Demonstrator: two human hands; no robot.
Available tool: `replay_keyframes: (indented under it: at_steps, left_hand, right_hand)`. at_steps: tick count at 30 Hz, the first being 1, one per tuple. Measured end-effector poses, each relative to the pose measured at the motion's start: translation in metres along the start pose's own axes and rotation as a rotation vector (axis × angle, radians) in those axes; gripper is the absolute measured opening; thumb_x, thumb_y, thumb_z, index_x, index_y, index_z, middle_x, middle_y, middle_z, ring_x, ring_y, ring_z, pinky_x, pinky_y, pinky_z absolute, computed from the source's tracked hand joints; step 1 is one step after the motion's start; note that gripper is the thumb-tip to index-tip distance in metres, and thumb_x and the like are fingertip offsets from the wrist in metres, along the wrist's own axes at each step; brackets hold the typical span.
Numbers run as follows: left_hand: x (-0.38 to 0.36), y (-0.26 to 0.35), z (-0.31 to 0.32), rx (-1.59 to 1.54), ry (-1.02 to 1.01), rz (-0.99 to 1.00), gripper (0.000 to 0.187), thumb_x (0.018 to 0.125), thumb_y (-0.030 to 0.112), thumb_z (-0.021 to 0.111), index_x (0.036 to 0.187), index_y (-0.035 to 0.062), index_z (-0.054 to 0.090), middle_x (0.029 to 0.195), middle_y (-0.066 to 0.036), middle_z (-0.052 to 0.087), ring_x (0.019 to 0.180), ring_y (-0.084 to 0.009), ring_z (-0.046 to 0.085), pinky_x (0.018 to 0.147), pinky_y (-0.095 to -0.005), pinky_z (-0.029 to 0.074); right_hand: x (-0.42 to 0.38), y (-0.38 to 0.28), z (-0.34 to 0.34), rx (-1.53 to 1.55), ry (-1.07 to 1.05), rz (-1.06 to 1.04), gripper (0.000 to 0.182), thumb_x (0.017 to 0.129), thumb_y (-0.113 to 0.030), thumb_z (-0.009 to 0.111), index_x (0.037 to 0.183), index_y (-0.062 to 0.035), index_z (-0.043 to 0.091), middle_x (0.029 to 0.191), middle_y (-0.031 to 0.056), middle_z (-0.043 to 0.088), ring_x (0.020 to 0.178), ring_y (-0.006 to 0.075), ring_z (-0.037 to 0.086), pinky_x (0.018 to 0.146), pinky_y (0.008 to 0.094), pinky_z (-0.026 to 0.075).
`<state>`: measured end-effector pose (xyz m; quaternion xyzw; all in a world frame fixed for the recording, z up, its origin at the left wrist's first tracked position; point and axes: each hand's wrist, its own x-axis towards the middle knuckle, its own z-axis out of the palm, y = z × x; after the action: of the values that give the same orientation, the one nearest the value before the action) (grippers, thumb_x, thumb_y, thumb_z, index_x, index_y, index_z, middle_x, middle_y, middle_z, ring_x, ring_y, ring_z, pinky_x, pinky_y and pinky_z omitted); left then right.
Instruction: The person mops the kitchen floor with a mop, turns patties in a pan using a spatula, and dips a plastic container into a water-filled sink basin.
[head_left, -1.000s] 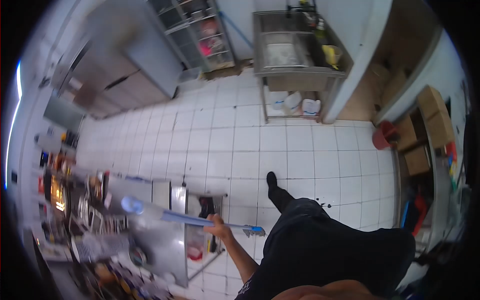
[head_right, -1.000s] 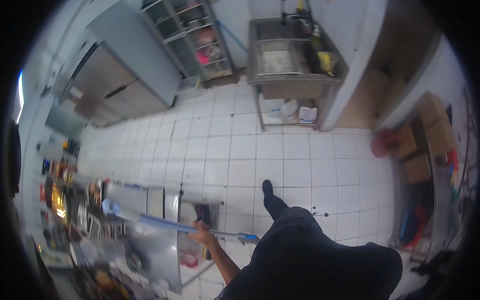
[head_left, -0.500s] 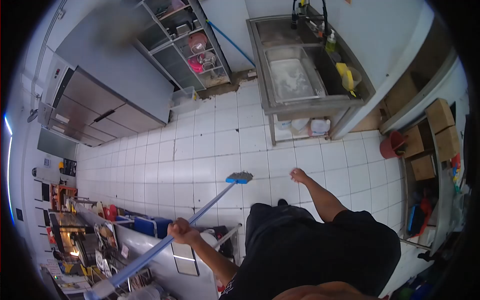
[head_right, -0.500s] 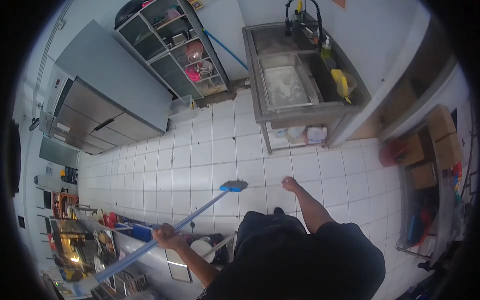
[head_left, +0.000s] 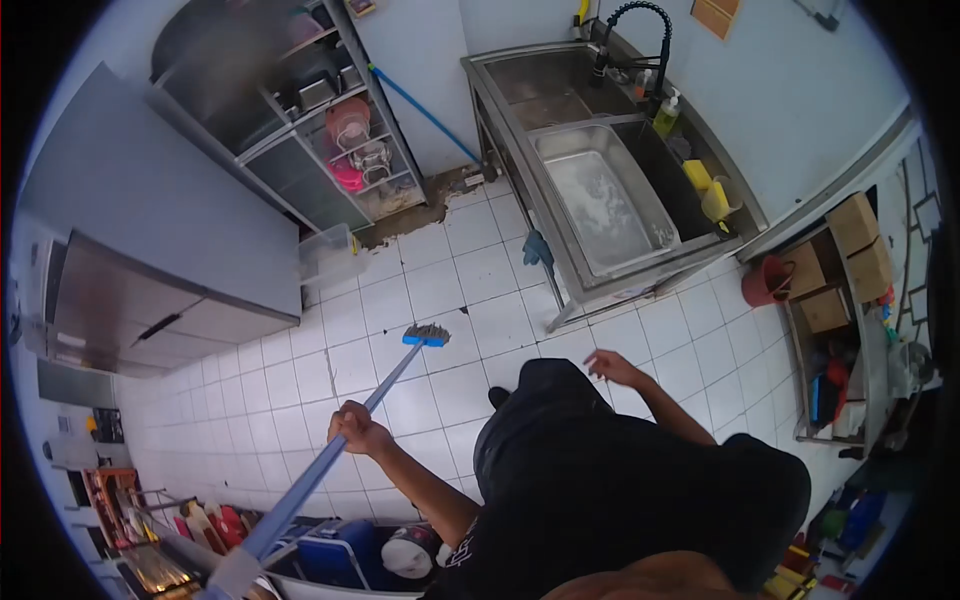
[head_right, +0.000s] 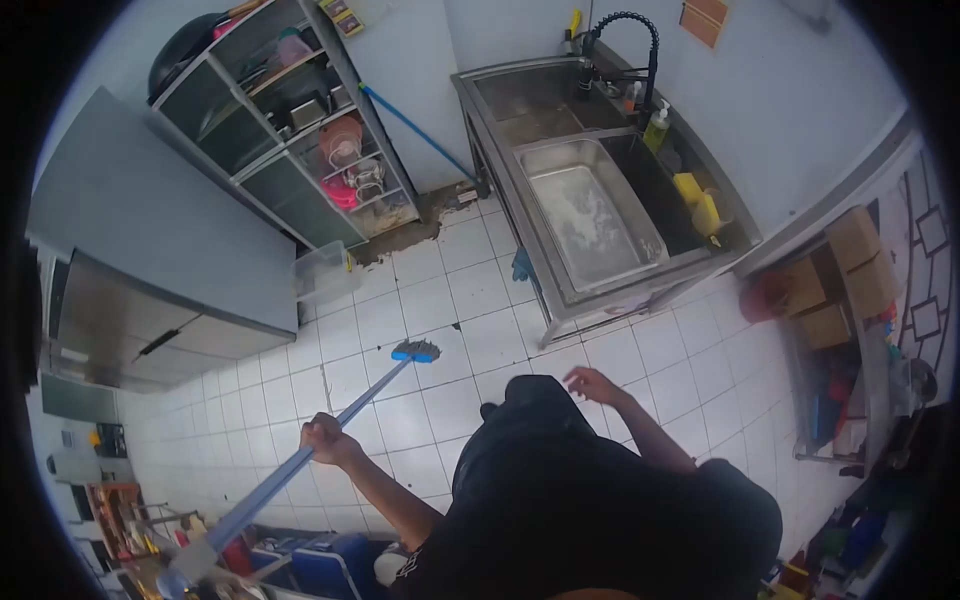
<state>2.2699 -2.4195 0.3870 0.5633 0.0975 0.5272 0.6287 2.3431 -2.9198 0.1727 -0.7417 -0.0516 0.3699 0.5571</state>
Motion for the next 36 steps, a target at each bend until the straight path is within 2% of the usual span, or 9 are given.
replay_keyframes:
  at_steps: [7, 11, 13, 15, 23, 27, 30, 32, 36]
  left_hand:
    - [0.167, -0.116, 0.039, 0.115, 0.064, -0.099, 0.039, 0.081, 0.019, 0.052, 0.059, 0.0161, 0.020, 0.046, 0.004, 0.022, 0.041, -0.0055, 0.018, 0.039, -0.0249, 0.010]
    - [0.231, -0.170, 0.092, 0.175, 0.102, -0.172, 0.036, 0.079, 0.013, 0.053, 0.059, 0.0161, 0.023, 0.046, 0.003, 0.025, 0.039, -0.0070, 0.022, 0.038, -0.0265, 0.012]
    - [0.243, -0.200, 0.098, 0.247, 0.120, -0.186, 0.038, 0.092, 0.023, 0.049, 0.063, 0.0162, 0.026, 0.048, 0.004, 0.026, 0.041, -0.0057, 0.023, 0.039, -0.0248, 0.013]
    - [0.261, -0.229, 0.106, 0.294, 0.107, -0.193, 0.044, 0.091, 0.026, 0.052, 0.058, 0.0167, 0.025, 0.045, 0.004, 0.024, 0.039, -0.0060, 0.022, 0.038, -0.0251, 0.013]
    - [0.331, -0.310, 0.167, 0.246, -0.098, -0.237, 0.037, 0.083, 0.020, 0.052, 0.059, 0.0172, 0.024, 0.045, 0.003, 0.023, 0.040, -0.0072, 0.019, 0.039, -0.0265, 0.014]
    - [0.362, -0.376, 0.214, 0.274, -0.114, -0.365, 0.036, 0.083, 0.022, 0.052, 0.058, 0.0172, 0.026, 0.044, 0.001, 0.026, 0.039, -0.0077, 0.022, 0.039, -0.0266, 0.013]
    - [0.398, -0.427, 0.272, 0.154, -0.390, -0.422, 0.046, 0.092, 0.027, 0.051, 0.057, 0.0153, 0.024, 0.045, 0.001, 0.025, 0.037, -0.0075, 0.021, 0.038, -0.0268, 0.010]
    - [0.415, -0.478, 0.294, 0.076, -0.603, -0.217, 0.049, 0.093, 0.028, 0.053, 0.058, 0.0154, 0.021, 0.047, 0.004, 0.018, 0.037, -0.0070, 0.019, 0.037, -0.0267, 0.009]
    - [0.446, -0.515, 0.387, -0.017, -0.664, -0.480, 0.038, 0.085, 0.020, 0.053, 0.058, 0.0130, 0.027, 0.049, 0.003, 0.021, 0.040, -0.0081, 0.024, 0.037, -0.0279, 0.014]
  right_hand:
    - [0.045, -0.057, 0.047, 0.112, 0.434, -0.079, 0.017, 0.089, -0.008, 0.062, 0.105, -0.0080, 0.066, 0.094, 0.0009, 0.066, 0.089, 0.0117, 0.060, 0.084, 0.0293, 0.048]
    - [0.142, -0.096, 0.031, 0.180, 0.530, -0.172, 0.015, 0.089, -0.008, 0.062, 0.104, -0.0081, 0.066, 0.096, 0.0008, 0.066, 0.092, 0.0116, 0.060, 0.086, 0.0300, 0.047]
    - [0.218, -0.137, 0.003, 0.190, 0.535, -0.191, 0.014, 0.089, -0.008, 0.062, 0.103, -0.0068, 0.065, 0.096, 0.0019, 0.067, 0.093, 0.0123, 0.061, 0.087, 0.0298, 0.047]
    - [0.295, -0.183, -0.029, 0.141, 0.569, -0.331, 0.013, 0.090, -0.009, 0.062, 0.103, -0.0057, 0.064, 0.096, 0.0028, 0.067, 0.095, 0.0127, 0.061, 0.087, 0.0297, 0.046]
    - [0.562, -0.371, -0.201, 1.201, 0.686, -0.602, 0.019, 0.091, -0.008, 0.053, 0.109, -0.0049, 0.060, 0.103, 0.0097, 0.066, 0.098, 0.0194, 0.064, 0.089, 0.0333, 0.049]
    - [0.659, -0.373, -0.281, 1.352, 0.964, -0.754, 0.022, 0.092, -0.014, 0.051, 0.112, -0.0051, 0.058, 0.108, 0.0107, 0.065, 0.101, 0.0207, 0.062, 0.090, 0.0330, 0.048]
    - [0.683, -0.380, -0.337, 1.436, 1.206, -0.728, 0.028, 0.094, -0.021, 0.049, 0.114, -0.0041, 0.058, 0.113, 0.0115, 0.065, 0.106, 0.0225, 0.062, 0.094, 0.0337, 0.047]
    - [0.693, -0.363, -0.360, 1.499, 1.342, -0.705, 0.031, 0.094, -0.024, 0.048, 0.116, -0.0042, 0.057, 0.114, 0.0117, 0.065, 0.107, 0.0230, 0.061, 0.095, 0.0333, 0.047]
    - [0.722, -0.324, -0.410, 1.514, 1.601, -0.609, 0.035, 0.094, -0.026, 0.047, 0.119, -0.0036, 0.057, 0.116, 0.0123, 0.064, 0.109, 0.0239, 0.060, 0.097, 0.0340, 0.045]
